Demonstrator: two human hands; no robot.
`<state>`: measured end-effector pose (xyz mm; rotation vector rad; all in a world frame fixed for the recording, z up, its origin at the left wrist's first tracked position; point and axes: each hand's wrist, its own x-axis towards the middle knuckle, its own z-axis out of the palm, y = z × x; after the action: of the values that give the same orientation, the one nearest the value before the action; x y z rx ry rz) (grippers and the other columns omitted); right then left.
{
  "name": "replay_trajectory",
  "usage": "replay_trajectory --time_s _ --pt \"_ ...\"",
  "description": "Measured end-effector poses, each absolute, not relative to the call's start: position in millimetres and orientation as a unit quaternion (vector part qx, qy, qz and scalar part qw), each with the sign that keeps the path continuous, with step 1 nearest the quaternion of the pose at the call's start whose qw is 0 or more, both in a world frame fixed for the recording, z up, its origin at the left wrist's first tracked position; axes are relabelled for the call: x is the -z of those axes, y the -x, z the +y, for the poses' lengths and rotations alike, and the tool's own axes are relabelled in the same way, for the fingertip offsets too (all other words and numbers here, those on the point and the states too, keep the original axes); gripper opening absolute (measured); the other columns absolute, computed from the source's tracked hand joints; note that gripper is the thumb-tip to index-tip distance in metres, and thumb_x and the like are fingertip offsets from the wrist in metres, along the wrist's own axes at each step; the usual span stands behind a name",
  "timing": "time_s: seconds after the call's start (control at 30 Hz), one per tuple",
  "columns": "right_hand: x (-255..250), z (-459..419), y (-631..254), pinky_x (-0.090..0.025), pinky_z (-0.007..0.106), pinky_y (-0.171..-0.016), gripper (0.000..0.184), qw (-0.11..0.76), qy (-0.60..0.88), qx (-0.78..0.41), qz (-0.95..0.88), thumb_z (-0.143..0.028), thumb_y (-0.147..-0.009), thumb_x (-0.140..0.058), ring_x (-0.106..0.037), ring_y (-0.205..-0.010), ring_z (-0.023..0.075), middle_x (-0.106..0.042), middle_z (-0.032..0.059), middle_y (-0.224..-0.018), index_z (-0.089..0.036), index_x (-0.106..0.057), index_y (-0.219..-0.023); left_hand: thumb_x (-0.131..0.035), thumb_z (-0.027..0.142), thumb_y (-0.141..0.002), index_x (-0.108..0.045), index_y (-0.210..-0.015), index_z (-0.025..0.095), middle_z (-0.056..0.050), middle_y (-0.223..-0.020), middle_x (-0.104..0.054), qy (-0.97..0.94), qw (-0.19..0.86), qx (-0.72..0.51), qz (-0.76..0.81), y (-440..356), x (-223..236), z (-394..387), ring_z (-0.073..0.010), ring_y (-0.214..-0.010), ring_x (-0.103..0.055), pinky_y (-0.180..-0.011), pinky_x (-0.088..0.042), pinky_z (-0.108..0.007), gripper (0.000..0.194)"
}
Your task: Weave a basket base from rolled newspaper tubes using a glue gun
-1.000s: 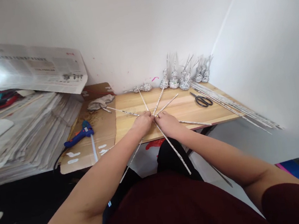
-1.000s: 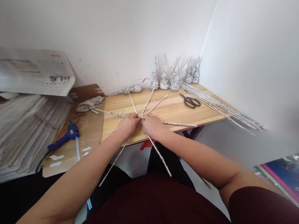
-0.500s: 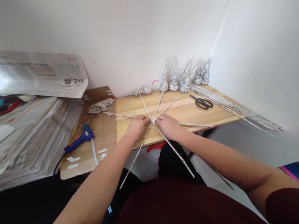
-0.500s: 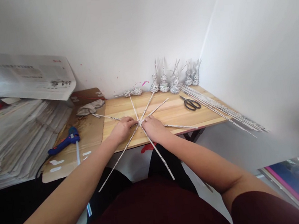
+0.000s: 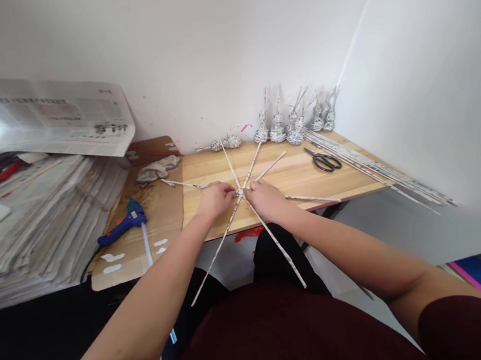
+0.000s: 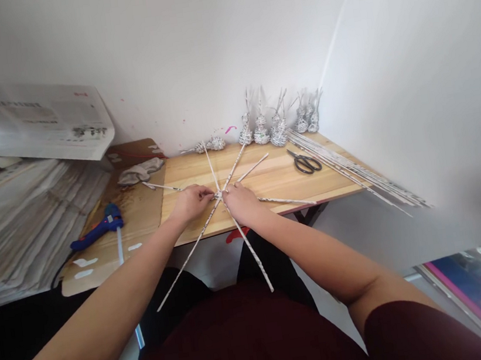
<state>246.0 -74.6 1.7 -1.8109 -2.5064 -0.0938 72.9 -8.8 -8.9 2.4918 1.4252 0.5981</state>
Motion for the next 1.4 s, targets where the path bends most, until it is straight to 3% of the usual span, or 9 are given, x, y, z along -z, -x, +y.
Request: replay_trajectory --time_s 0.23,0.37,0.63,1.07,1.4 --pt "-2.6 -68.7 -247.6 -0.044 0.035 -0.081 0.035 0.035 0.596 0.016 -0.802 -0.03 -0.1 -0.039 -0.055 -0.1 0.0274 -0.064 0.0143 -0.106 -0.017 -0.07 -0.108 -0.058 0.02 -0.087 -0.073 -0.093 0.017 -0.009 -0.093 -0.071 -0.913 0.009 -0.167 0.373 -72.9 7.8 -10.1 -0.0218 -0.094 -0.062 -0.092 -0.048 -0.034 0.017" --pt "-5.1 -67.7 -245.4 -0.044 0.034 -0.082 0.037 0.031 0.598 0.011 -0.801 -0.029 -0.1 -0.037 -0.055 -0.101 0.027 -0.065 0.0158 -0.107 -0.016 -0.071 -0.107 -0.051 0.02 -0.094 -0.07 -0.089 0.015 -0.011 -0.089 -0.069 -0.934 -0.064 -0.108 0.334 -76.9 8.5 -11.7 -0.0229 -0.091 -0.06 -0.085 -0.047 -0.035 0.021" --pt "-3.3 -65.6 -243.6 -0.044 0.034 -0.082 0.039 0.026 0.588 0.037 -0.808 -0.031 -0.102 -0.035 -0.053 -0.104 0.0275 -0.064 0.0164 -0.11 -0.014 -0.069 -0.111 -0.05 0.015 -0.093 -0.066 -0.095 0.011 -0.015 -0.094 -0.067 -0.94 -0.153 -0.048 0.302 -78.7 5.9 -8.3 -0.0281 -0.097 -0.058 -0.078 -0.045 -0.038 0.016" --pt "-2.6 -63.6 -243.7 -0.044 0.034 -0.08 0.038 0.017 0.582 0.045 -0.812 -0.029 -0.103 -0.033 -0.052 -0.105 0.0273 -0.063 0.0153 -0.109 -0.016 -0.065 -0.119 -0.047 0.009 -0.093 -0.065 -0.091 0.012 -0.013 -0.091 -0.065 -0.96 -0.14 -0.051 0.238 -66.8 3.3 -6.9 -0.0236 -0.086 -0.058 -0.077 -0.046 -0.036 0.018" --pt "3.2 -63.2 -245.7 -0.042 0.033 -0.083 0.037 0.023 0.579 0.043 -0.814 -0.028 -0.103 -0.034 -0.05 -0.104 0.0257 -0.063 0.0135 -0.108 -0.017 -0.065 -0.119 -0.044 0.018 -0.097 -0.063 -0.098 0.014 -0.012 -0.097 -0.066 -0.944 -0.131 -0.068 0.294 -69.5 11.5 1.8 -0.0235 -0.092 -0.06 -0.078 -0.046 -0.034 0.019"
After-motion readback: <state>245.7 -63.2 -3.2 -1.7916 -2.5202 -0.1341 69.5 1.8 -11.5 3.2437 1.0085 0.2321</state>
